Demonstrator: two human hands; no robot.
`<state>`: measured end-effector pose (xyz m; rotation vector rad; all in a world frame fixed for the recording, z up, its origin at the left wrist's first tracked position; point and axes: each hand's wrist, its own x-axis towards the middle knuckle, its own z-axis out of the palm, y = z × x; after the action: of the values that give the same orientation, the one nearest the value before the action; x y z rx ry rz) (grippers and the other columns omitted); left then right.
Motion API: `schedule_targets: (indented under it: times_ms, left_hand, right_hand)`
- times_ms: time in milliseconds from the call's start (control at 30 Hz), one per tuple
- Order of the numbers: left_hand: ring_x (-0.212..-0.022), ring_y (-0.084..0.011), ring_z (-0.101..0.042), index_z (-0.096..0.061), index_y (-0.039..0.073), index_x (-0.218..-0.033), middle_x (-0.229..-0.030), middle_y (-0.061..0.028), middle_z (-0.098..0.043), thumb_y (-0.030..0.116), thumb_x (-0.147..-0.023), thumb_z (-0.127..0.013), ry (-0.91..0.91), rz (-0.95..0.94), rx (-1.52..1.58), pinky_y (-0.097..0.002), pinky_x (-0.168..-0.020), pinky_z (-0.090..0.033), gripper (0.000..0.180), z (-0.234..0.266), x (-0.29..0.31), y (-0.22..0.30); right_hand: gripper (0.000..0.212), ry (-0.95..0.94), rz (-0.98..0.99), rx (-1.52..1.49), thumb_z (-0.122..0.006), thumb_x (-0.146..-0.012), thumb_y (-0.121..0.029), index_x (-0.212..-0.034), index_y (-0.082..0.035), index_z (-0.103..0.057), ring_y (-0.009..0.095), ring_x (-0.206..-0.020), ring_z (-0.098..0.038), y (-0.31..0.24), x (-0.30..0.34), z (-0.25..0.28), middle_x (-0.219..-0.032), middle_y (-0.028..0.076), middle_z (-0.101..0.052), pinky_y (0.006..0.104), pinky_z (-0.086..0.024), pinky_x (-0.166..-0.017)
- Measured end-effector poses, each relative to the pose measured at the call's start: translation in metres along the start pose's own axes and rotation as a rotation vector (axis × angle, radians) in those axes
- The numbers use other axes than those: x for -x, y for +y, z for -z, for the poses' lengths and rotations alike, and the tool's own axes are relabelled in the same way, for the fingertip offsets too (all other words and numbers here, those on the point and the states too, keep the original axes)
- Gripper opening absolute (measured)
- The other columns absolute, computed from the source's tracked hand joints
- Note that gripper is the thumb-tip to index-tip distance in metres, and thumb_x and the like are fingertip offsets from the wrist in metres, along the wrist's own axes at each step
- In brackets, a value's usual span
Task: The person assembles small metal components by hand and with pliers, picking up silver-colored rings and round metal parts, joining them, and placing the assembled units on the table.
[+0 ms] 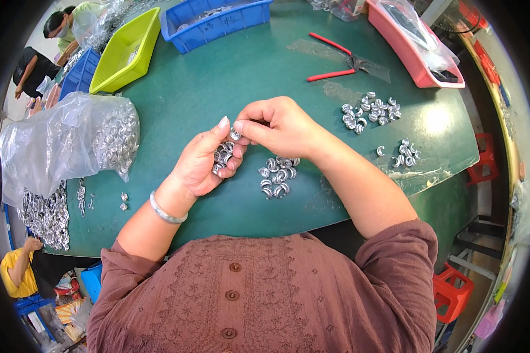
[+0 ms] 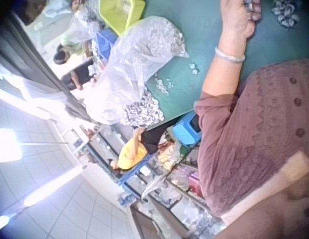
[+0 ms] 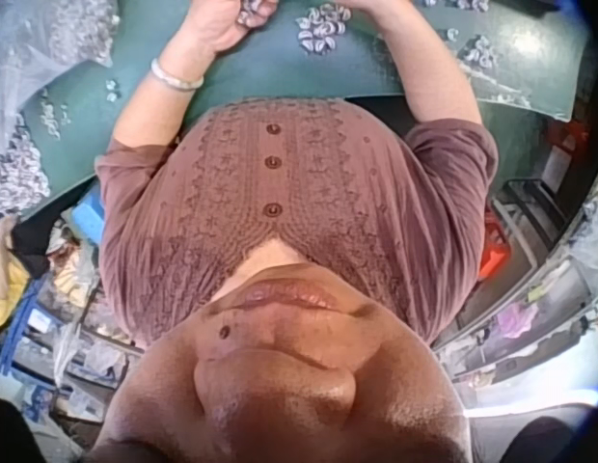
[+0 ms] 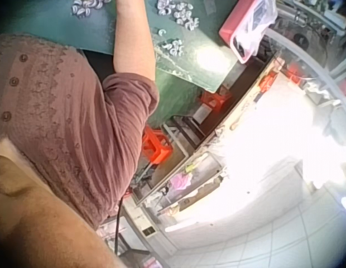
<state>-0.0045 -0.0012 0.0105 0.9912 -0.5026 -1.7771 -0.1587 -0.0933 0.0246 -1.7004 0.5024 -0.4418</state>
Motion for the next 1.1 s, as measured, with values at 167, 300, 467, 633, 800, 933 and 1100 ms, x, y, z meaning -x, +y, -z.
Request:
schedule_targets:
  times_ms: [167, 300, 467, 633, 800, 933, 1100]
  left_hand:
    - [-0.058, -0.0113, -0.05, -0.055, 0.003, -0.093, -0.073, -0.0036, -0.054, 0.023, -0.084, -0.05, -0.063, -0.025, 0.208, -0.0191, -0.042, -0.037, 0.023, 0.013, -0.005, 0.0]
    - [-0.064, -0.0169, -0.052, -0.054, 0.003, -0.099, -0.081, -0.0083, -0.055, 0.021, -0.083, -0.05, -0.074, -0.115, 0.261, -0.0212, -0.045, -0.043, 0.025, 0.014, -0.005, 0.001]
    - [-0.065, -0.0186, -0.052, -0.052, 0.004, -0.1, -0.083, -0.0094, -0.055, 0.018, -0.084, -0.048, -0.038, -0.136, 0.254, -0.0231, -0.046, -0.044, 0.022, 0.014, -0.007, -0.001]
    - [-0.065, -0.0176, -0.052, -0.05, 0.006, -0.097, -0.084, -0.009, -0.054, 0.017, -0.084, -0.047, -0.014, -0.158, 0.18, -0.0228, -0.045, -0.041, 0.017, 0.014, -0.007, -0.001]
    - [-0.063, -0.0155, -0.052, -0.053, 0.006, -0.092, -0.078, -0.0063, -0.055, 0.023, -0.085, -0.049, 0.047, -0.129, 0.103, -0.0214, -0.044, -0.04, 0.018, 0.013, -0.006, -0.001]
    - [-0.061, -0.0125, -0.052, -0.056, 0.003, -0.089, -0.073, -0.0041, -0.055, 0.028, -0.086, -0.051, 0.021, -0.017, -0.12, -0.0193, -0.043, -0.038, 0.025, 0.008, -0.003, 0.0]
    - [-0.06, -0.0105, -0.05, -0.057, 0.002, -0.096, -0.076, -0.0029, -0.054, 0.026, -0.088, -0.05, -0.073, 0.018, -0.047, -0.0178, -0.043, -0.036, 0.026, 0.002, 0.0, -0.002]
  right_hand:
    - [0.012, 0.015, -0.066, -0.019, -0.056, -0.083, -0.01, -0.086, 0.0, -0.061, 0.007, -0.066, -0.05, -0.002, -0.002, 0.018, -0.074, 0.001, -0.058, 0.0212, -0.042, -0.058]
    - [0.016, -0.461, 0.144, 0.36, -0.065, -0.07, -0.008, -0.086, -0.003, -0.061, 0.013, -0.061, -0.053, 0.0, 0.002, 0.03, -0.071, 0.004, -0.057, 0.0263, -0.043, -0.055]
    - [0.012, -0.471, 0.27, 0.642, -0.063, -0.066, -0.01, -0.077, -0.005, -0.062, 0.024, -0.068, -0.055, 0.006, 0.004, 0.018, -0.069, 0.008, -0.054, 0.0334, -0.044, -0.06]
    - [0.007, -0.489, 0.319, 0.676, -0.06, -0.066, -0.011, -0.071, -0.005, -0.059, 0.025, -0.069, -0.053, 0.011, 0.001, 0.01, -0.066, 0.008, -0.052, 0.035, -0.043, -0.062]
    - [0.01, -0.152, 0.273, 0.438, -0.059, -0.071, -0.008, -0.08, -0.003, -0.059, 0.022, -0.065, -0.056, 0.007, -0.002, 0.015, -0.073, 0.01, -0.059, 0.0304, -0.045, -0.06]
    - [0.007, -0.028, 0.194, 0.331, -0.058, -0.078, -0.003, -0.084, 0.0, -0.058, 0.014, -0.068, -0.056, -0.001, -0.001, 0.015, -0.076, 0.006, -0.059, 0.0262, -0.044, -0.062]
    - [0.007, 0.076, 0.365, 0.349, -0.056, -0.079, -0.002, -0.085, 0.001, -0.058, 0.014, -0.069, -0.057, 0.002, -0.002, 0.008, -0.077, 0.005, -0.059, 0.025, -0.045, -0.063]
